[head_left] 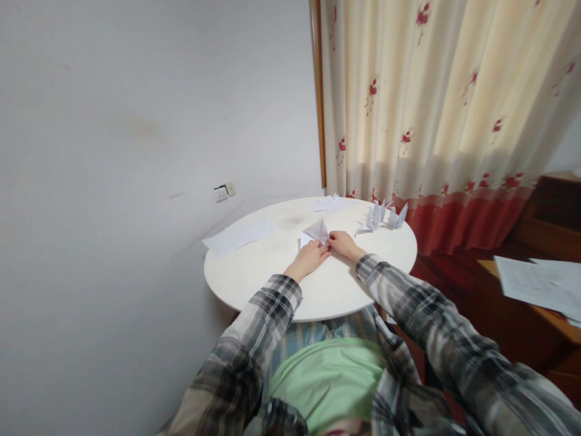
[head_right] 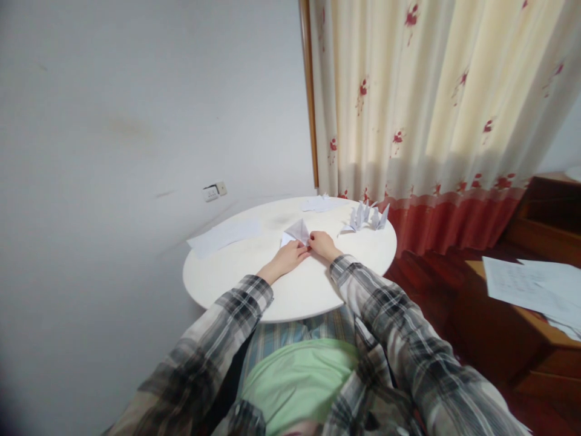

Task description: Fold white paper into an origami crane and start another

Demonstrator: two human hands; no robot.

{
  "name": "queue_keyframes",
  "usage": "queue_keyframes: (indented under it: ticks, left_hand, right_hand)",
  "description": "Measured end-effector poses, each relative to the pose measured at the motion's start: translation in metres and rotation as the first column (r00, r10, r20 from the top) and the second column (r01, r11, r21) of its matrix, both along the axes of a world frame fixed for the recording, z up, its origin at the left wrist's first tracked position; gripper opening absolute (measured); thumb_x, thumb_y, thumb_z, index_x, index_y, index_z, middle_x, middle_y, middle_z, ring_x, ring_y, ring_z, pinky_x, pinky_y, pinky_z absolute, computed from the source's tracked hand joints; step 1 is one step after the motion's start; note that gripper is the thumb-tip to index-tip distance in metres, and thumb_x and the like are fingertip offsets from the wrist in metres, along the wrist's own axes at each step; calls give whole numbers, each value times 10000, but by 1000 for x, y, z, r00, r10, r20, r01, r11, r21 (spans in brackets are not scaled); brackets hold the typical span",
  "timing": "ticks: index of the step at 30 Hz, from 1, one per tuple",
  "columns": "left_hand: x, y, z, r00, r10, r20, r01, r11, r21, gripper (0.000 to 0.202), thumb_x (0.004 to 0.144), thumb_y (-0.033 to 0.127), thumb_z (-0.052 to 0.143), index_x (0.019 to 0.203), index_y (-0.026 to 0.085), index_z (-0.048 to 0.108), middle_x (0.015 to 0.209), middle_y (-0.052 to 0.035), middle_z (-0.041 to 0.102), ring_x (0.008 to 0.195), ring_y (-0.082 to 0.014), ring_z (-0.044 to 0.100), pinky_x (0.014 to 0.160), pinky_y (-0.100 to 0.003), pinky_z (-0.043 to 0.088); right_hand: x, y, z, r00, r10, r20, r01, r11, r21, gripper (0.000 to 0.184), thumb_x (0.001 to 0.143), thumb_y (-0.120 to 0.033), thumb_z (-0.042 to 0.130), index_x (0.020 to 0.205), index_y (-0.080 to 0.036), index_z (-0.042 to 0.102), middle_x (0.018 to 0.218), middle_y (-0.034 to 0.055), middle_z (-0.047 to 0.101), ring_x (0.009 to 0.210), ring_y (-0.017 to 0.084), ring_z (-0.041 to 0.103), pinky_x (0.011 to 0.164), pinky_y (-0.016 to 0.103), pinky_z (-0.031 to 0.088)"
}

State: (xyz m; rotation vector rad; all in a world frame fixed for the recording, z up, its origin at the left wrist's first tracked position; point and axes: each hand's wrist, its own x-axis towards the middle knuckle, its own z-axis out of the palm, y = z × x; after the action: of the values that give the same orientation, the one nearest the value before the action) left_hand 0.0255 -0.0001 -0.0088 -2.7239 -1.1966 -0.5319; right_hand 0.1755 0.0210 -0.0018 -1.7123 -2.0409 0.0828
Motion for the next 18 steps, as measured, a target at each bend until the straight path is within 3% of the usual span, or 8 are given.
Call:
queue_keyframes:
  ticks: [11, 14, 18]
  left_hand:
    - [-2, 3, -6, 998, -20, 59, 21, 999, -30, 294, 847, 354, 420, 956, 184, 632, 999, -97, 608, 980, -209, 538, 884, -321, 396]
    - [-2, 6, -12, 994, -22, 104, 27, 998, -54, 340, 846, 360, 418, 1076, 161, 570, 1137, -118, 585, 1075, -209, 521, 930, -310, 374]
    - [1, 8, -16, 997, -12, 72, 21, 992, -123, 481, 854, 407, 378, 1231, 118, 452, 1335, -136, 423, 1245, -199, 377, 1026, -298, 276]
  right_hand:
    - [0, 3, -3, 1000, -13, 13, 13, 1000, -1, 231, 799, -237, 450, 869, -142, 648, 889, 91, 665, 785, 152, 575, 617, 218, 328]
    - [2, 5, -5, 999, -32, 14, 31, 999, 34, 223, 802, -236, 451, 862, -149, 648, 893, 92, 664, 793, 159, 572, 619, 224, 324]
    - [7, 6, -6, 997, -80, 7, 80, 995, 63, 232, 812, -226, 432, 857, -150, 647, 904, 103, 656, 806, 168, 565, 624, 232, 321]
